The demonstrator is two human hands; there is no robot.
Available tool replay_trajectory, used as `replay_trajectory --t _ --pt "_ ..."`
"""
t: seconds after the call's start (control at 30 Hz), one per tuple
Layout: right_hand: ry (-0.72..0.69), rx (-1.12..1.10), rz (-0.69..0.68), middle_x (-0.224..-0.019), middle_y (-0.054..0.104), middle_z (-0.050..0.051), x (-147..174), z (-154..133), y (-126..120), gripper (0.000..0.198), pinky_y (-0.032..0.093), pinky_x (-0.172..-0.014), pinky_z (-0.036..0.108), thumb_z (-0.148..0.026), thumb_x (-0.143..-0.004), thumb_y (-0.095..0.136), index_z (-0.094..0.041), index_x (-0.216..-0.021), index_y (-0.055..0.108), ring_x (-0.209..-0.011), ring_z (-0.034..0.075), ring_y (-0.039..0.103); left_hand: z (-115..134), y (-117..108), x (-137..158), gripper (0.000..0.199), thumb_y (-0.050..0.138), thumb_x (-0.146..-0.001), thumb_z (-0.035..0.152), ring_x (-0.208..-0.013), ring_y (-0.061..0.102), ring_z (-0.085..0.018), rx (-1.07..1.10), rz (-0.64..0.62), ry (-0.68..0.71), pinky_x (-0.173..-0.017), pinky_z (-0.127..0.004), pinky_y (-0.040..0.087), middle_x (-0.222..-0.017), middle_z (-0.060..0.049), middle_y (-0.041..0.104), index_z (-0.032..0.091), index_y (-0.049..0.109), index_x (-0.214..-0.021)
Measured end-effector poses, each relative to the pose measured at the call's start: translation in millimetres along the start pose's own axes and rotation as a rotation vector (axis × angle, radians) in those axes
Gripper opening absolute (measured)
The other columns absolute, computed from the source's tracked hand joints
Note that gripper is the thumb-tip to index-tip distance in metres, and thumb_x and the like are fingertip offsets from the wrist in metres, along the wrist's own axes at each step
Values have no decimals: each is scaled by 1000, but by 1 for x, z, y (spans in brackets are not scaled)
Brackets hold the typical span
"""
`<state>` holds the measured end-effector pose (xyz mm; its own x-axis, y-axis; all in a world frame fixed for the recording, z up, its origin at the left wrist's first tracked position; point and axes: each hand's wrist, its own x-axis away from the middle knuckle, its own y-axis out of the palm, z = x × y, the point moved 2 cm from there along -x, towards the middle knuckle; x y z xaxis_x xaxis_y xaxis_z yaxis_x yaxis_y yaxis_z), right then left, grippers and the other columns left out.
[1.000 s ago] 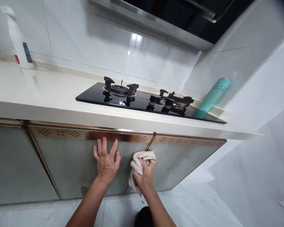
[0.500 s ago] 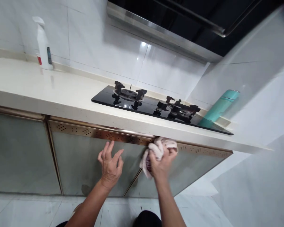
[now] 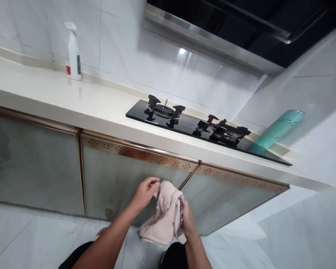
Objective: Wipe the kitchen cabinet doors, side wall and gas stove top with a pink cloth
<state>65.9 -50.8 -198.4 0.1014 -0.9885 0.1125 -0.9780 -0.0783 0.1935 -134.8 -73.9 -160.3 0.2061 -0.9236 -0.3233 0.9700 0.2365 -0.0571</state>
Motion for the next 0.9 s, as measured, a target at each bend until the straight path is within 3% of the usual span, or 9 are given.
replay_trajectory --t 0.07,0.17,0.27,0.33,0.5,0.6,0.67,0.8,0.9 --pt "75 -84 -2 -104 79 2 4 -6 1 53 51 -104 38 -70 -69 73 -24 -95 77 -117 28 65 2 -4 2 44 66 -85 47 -106 67 -21 103 -96 -74 -94 -32 52 -122 -10 72 19 70 -119" --pt "209 -213 -110 -103 79 5 14 -8 10 55 54 -101 42 -71 -71 69 -22 -97 76 -116 30 68 5 -9 7 70 80 -74 50 -124 61 -26 154 -259 -108 -107 -37 47 -138 -12 64 20 63 -134" --pt "250 -238 -143 -107 78 7 19 -6 15 61 54 -101 45 -75 -75 61 -22 -101 75 -120 30 67 0 -10 16 84 87 -65 48 -128 58 -29 222 -342 -200 -109 -38 46 -140 -14 63 18 60 -139" --pt "216 -230 -121 -110 78 8 18 -1 15 65 54 -102 46 -78 -77 57 -22 -105 75 -122 30 66 -7 -8 24 79 89 -61 47 -121 62 -30 251 -339 -299 -103 -37 49 -131 -13 69 16 66 -130" --pt "201 -253 -127 -107 79 5 15 23 12 57 55 -101 41 -73 -76 66 -24 -103 74 -116 27 69 -22 -6 45 45 85 -62 50 -96 68 -27 244 -200 -399 -86 -35 54 -90 -5 76 15 76 -90" --pt "262 -247 -198 -105 79 6 15 40 10 56 58 -96 40 -72 -76 68 -23 -104 74 -111 27 71 -23 -14 59 48 85 -64 48 -97 67 -25 284 -51 -406 -84 -31 53 -100 -6 77 16 75 -97" --pt "226 -249 -194 -106 79 5 12 46 7 57 59 -92 39 -71 -77 67 -24 -109 72 -109 26 71 -22 -22 69 52 82 -66 49 -97 67 -23 324 44 -413 -83 -29 53 -104 -7 76 16 74 -105" --pt "96 -152 -47 -108 77 2 2 54 2 59 58 -79 35 -72 -78 63 -28 -116 68 -97 22 73 -19 -36 85 61 75 -69 58 -94 69 -21 407 191 -433 -86 -29 54 -100 -9 76 15 69 -111" --pt "39 28 -26 -114 75 5 6 58 5 59 55 -78 32 -70 -76 67 -26 -115 70 -99 21 70 -16 -38 95 59 73 -68 64 -97 71 -25 423 199 -468 -88 -33 56 -94 -11 76 14 69 -100"
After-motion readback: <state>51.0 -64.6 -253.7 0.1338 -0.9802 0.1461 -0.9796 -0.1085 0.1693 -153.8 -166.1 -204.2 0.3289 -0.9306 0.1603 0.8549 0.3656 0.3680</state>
